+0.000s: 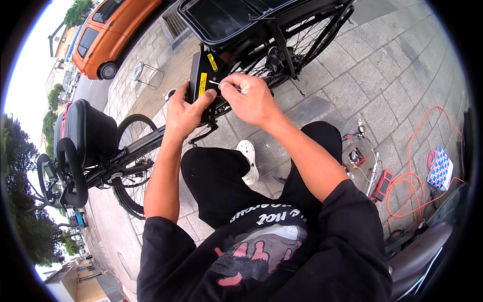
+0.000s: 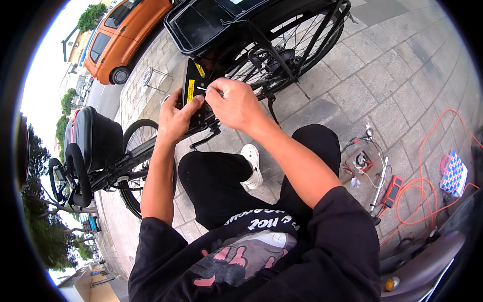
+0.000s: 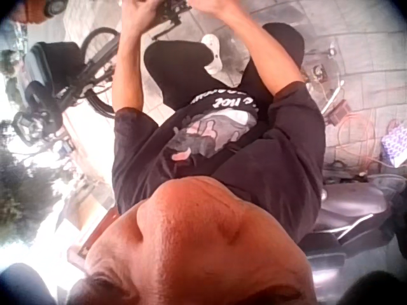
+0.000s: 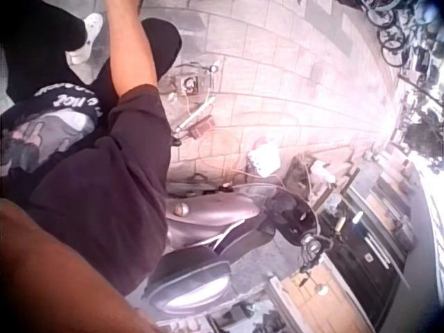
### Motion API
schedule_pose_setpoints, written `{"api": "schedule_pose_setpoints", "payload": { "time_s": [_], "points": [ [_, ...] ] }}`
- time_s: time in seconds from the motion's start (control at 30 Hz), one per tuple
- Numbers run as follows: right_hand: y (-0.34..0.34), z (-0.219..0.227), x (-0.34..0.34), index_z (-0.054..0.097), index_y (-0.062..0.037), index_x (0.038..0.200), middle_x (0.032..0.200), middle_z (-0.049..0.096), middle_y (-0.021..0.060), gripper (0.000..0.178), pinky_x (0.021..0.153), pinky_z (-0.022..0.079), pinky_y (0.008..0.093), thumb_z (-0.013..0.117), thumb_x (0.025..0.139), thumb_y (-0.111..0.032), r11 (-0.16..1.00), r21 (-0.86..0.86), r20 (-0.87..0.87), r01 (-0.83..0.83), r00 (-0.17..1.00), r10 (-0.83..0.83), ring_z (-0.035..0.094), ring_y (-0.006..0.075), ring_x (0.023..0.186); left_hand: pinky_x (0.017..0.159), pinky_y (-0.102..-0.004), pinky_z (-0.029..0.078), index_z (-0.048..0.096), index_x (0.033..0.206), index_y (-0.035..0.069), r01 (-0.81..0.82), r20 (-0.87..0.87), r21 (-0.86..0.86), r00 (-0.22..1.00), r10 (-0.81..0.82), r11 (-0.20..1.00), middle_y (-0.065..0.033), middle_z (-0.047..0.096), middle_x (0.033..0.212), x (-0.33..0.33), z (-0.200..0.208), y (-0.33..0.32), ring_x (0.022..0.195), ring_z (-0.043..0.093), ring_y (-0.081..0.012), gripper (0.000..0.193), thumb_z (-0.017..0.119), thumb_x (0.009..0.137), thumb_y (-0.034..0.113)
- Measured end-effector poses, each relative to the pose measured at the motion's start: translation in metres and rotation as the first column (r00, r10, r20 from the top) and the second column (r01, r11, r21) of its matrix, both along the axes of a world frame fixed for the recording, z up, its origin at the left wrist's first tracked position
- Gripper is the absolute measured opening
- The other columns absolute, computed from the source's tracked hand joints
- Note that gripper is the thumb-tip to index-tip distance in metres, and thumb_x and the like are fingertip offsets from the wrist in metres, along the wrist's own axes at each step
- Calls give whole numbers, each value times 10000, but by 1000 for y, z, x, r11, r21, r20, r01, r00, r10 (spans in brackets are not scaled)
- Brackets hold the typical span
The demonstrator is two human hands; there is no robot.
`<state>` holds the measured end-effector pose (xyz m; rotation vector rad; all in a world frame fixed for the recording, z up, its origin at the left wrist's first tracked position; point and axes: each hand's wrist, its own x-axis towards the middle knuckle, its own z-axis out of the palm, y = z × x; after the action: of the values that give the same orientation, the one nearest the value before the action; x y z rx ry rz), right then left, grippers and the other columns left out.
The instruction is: The person installs an electric bike conversion kit on a bicycle. They secure a battery pack to the rear rack, connect wires to the frame, and attach a control unit to the handlebars. The person uses a screwdriver to tighten components and a multimeter to test electrical connections.
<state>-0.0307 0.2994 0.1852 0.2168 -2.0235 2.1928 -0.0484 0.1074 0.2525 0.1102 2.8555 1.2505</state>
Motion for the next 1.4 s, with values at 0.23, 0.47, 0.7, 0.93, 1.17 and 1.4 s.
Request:
{"api": "schedule_pose_setpoints", "payload": {
  "time_s": [0.23,0.47,0.7,0.93,1.17,1.4],
  "points": [
    [2,5,-7,760,33,1031,845,745,58,238,720,532,314,659,1032,-182,995,88,-4,-45,999,46,643,102,779,734,-292,517,716,1163,-76,7,48,-3,999,-7,1000,-83,743,931,2,9,5,803,653,-129,486,834,906,319],
    [-12,-26,-23,742,21,1034,892,748,129,207,775,544,348,665,1024,-171,985,-145,-79,-90,994,80,683,189,803,742,-315,527,713,1165,-51,53,82,-18,995,-52,998,-78,730,915,-2,13,-3,812,655,-137,529,835,910,397],
    [-16,-4,-11,705,21,978,798,687,107,209,697,530,352,635,1039,-166,993,83,-140,79,988,-67,610,157,708,773,-348,545,661,1237,-100,52,12,-87,999,-52,995,-114,734,951,-5,2,-8,854,671,-173,667,843,891,441],
    [-27,-17,-18,725,41,904,842,756,144,252,738,563,376,647,982,-186,959,-283,38,-18,999,30,704,195,776,807,-358,567,616,1344,-149,32,-17,-119,999,-34,992,-165,752,983,-3,1,-3,865,705,-192,770,838,889,431],
    [-19,-37,-26,658,13,948,857,723,126,286,762,549,366,688,1045,-254,993,-100,-147,-55,988,40,674,193,804,790,-316,552,706,1260,-72,62,115,54,991,-68,997,-99,754,976,-3,8,-10,846,672,-143,573,815,925,379],
    [-44,-44,-15,580,-18,1013,832,686,203,314,715,542,437,563,1142,-304,999,-47,-197,17,980,-26,692,418,790,693,-292,450,734,1130,-36,73,50,-68,996,-69,995,-25,673,889,-2,7,-9,788,578,-104,470,778,963,400]
  ]
}}
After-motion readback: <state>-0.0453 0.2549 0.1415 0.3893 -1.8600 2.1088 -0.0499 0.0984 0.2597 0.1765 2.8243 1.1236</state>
